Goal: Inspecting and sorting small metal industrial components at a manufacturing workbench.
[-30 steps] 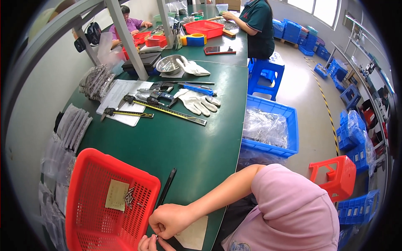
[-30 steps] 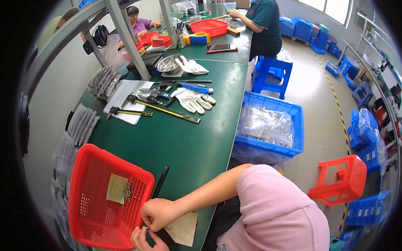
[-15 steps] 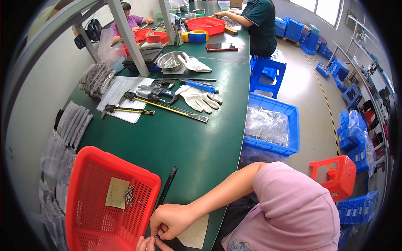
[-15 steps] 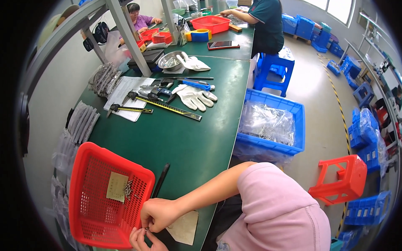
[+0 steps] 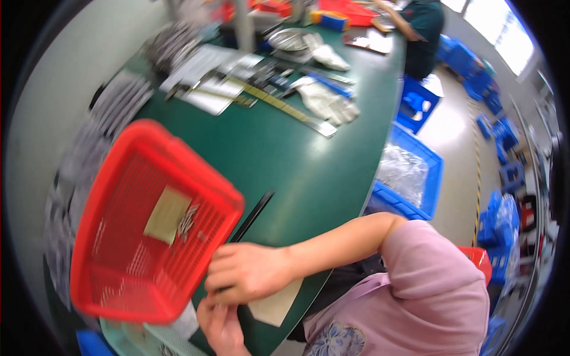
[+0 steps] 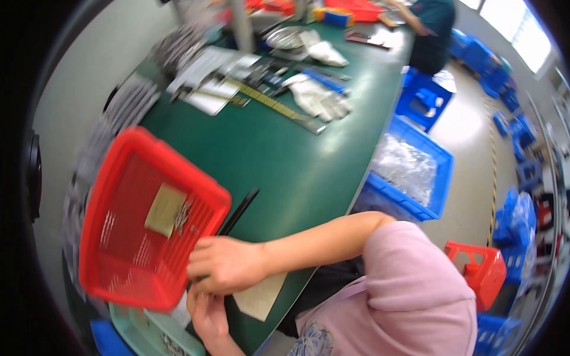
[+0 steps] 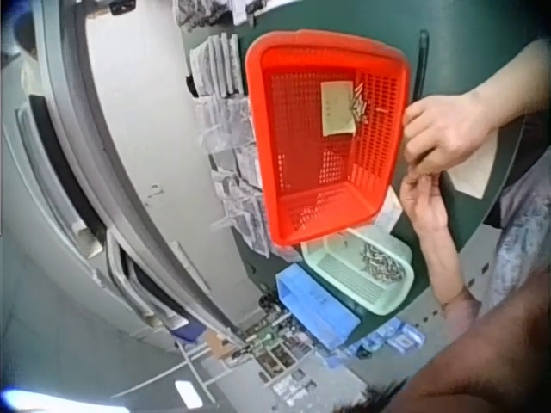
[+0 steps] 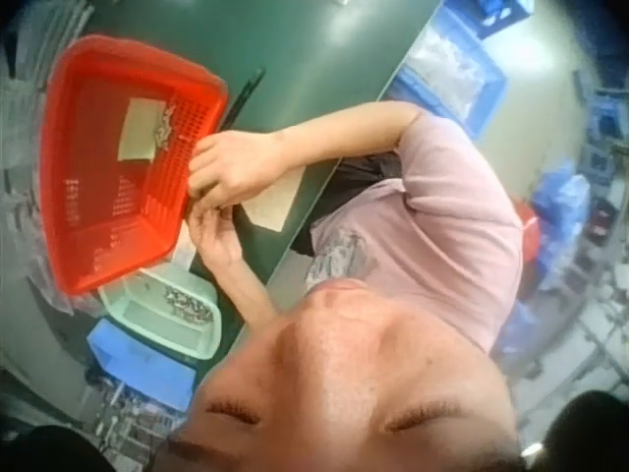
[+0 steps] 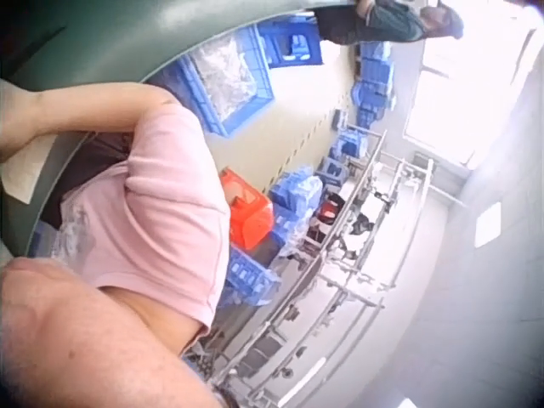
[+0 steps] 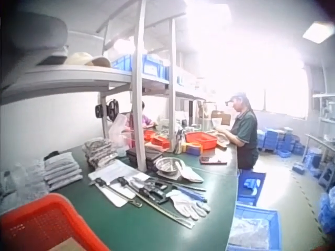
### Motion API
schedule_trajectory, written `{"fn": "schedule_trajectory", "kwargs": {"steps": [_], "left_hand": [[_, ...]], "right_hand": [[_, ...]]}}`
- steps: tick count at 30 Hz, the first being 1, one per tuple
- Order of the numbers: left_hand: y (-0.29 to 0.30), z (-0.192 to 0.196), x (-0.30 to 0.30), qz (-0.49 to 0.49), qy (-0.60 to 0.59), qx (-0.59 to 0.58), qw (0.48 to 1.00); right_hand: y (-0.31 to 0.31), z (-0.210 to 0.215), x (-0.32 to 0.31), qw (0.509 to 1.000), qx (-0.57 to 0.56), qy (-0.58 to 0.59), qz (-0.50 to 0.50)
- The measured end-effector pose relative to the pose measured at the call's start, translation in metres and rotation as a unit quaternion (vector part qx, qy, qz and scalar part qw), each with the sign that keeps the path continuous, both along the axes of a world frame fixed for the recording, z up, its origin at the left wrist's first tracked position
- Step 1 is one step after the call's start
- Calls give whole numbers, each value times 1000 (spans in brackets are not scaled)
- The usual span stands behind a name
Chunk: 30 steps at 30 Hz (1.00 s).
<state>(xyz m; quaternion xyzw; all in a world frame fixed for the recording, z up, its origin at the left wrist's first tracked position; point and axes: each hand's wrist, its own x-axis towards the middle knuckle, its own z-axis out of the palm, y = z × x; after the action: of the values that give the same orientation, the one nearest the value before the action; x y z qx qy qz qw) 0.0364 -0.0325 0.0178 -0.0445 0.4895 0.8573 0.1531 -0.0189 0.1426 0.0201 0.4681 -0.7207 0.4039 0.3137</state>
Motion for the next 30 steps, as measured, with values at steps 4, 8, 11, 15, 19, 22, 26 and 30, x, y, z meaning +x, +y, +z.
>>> {"fn": "schedule_trajectory", "kwargs": {"steps": [4, 8, 11, 15, 19, 22, 26, 30], "left_hand": [[0, -9, -5, -28, -32, 105, 994], [-4, -5, -3, -48, -39, 116, 991], [-6, -10, -1, -47, -56, 123, 990], [-5, -6, 1, -49, -28, 94, 994], [-3, -4, -1, -58, -64, 87, 992], [-2, -5, 0, -74, -67, 108, 989], [7, -12, 1, -38, -62, 160, 984], [16, -11, 0, 5, -60, 190, 980]], "right_hand": [[11, 7, -2, 997, 69, -23, -3], [13, 8, -3, 997, 63, -27, 28], [8, 7, -2, 997, 73, -2, 1], [4, 8, -3, 998, 64, -17, -17], [5, 7, -2, 997, 67, -28, -15], [9, 8, -5, 995, 66, -71, 16], [10, 2, -7, 998, 46, -45, -1], [13, 4, -10, 998, 42, -39, -17]]}}
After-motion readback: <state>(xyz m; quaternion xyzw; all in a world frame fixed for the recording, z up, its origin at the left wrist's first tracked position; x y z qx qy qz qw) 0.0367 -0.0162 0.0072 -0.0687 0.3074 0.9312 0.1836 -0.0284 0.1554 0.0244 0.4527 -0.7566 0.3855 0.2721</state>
